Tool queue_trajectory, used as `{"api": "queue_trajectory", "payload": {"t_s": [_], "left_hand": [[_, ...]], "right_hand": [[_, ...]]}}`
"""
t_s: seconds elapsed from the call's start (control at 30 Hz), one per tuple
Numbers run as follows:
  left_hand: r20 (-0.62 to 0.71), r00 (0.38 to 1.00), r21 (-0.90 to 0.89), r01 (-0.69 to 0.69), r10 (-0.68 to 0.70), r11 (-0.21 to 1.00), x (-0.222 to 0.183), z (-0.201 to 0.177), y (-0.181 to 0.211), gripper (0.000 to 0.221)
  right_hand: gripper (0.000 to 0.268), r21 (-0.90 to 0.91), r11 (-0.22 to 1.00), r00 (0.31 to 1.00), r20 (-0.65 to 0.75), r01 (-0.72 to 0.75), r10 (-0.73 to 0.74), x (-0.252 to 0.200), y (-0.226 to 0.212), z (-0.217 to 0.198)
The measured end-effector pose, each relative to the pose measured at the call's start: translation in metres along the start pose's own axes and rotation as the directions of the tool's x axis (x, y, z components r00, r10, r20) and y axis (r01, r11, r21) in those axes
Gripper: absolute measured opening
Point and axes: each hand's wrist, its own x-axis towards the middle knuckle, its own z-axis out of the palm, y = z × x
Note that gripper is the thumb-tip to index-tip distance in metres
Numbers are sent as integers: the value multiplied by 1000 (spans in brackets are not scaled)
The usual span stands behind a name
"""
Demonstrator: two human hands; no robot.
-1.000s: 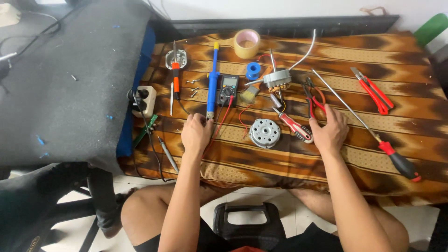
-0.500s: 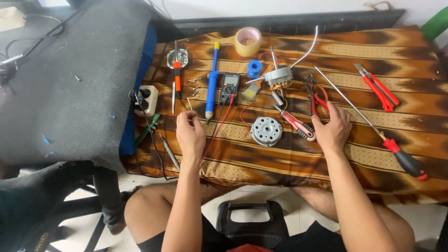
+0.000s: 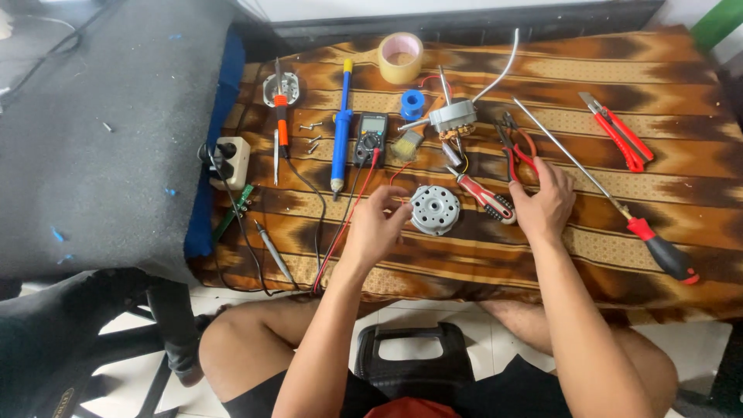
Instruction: Repairing a small electric motor by disassembling the casing with a screwdriver and inspecting internal parts.
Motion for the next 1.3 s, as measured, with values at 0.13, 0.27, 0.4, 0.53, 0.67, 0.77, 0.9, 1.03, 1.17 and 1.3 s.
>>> {"api": "queue_trajectory", "payload": {"t_s": [0.13,0.27,0.4,0.53,0.67,0.77,0.9,1.03,1.17,1.3], "left_hand": [[-191,973,542,-4,127,841,8,3,-7,28],[-101,965,525,-155,242,837,11,1,-2,20],[-73,967,470,-182,243,863,11,2,15,38],[-247,953,483,-34,174,875,7,3,32,33],[-237,955,555,-18,178,832,9,3,41,36],[-185,971,616,-3,149,788,11,6,41,33],[-154,968,510,-95,199,855,9,9,47,24],[-277,924,282,-185,264,941,22,19,29,19],[-299,850,279,-356,433,892,36,33,13,13],[-309,906,-290,-378,287,879,40,55,20,8]], "right_hand": [[62,15,1000,1000,-11,5,-5,2,-5,-4],[62,19,1000,1000,-9,-12,12,1,-5,-3],[63,25,1000,1000,-23,-5,6,2,-7,-4],[62,34,999,1000,-6,-11,12,2,-7,-5],[61,33,999,1000,-17,-20,20,2,-8,-5],[61,43,999,1000,1,-22,22,1,-7,-5],[61,44,999,999,11,-30,30,2,-11,-11],[62,40,999,1000,-3,-18,18,2,-11,-9],[62,39,999,1000,-2,-3,3,3,-11,-10],[61,42,999,1000,-10,-6,7,1,-9,-7]]}}
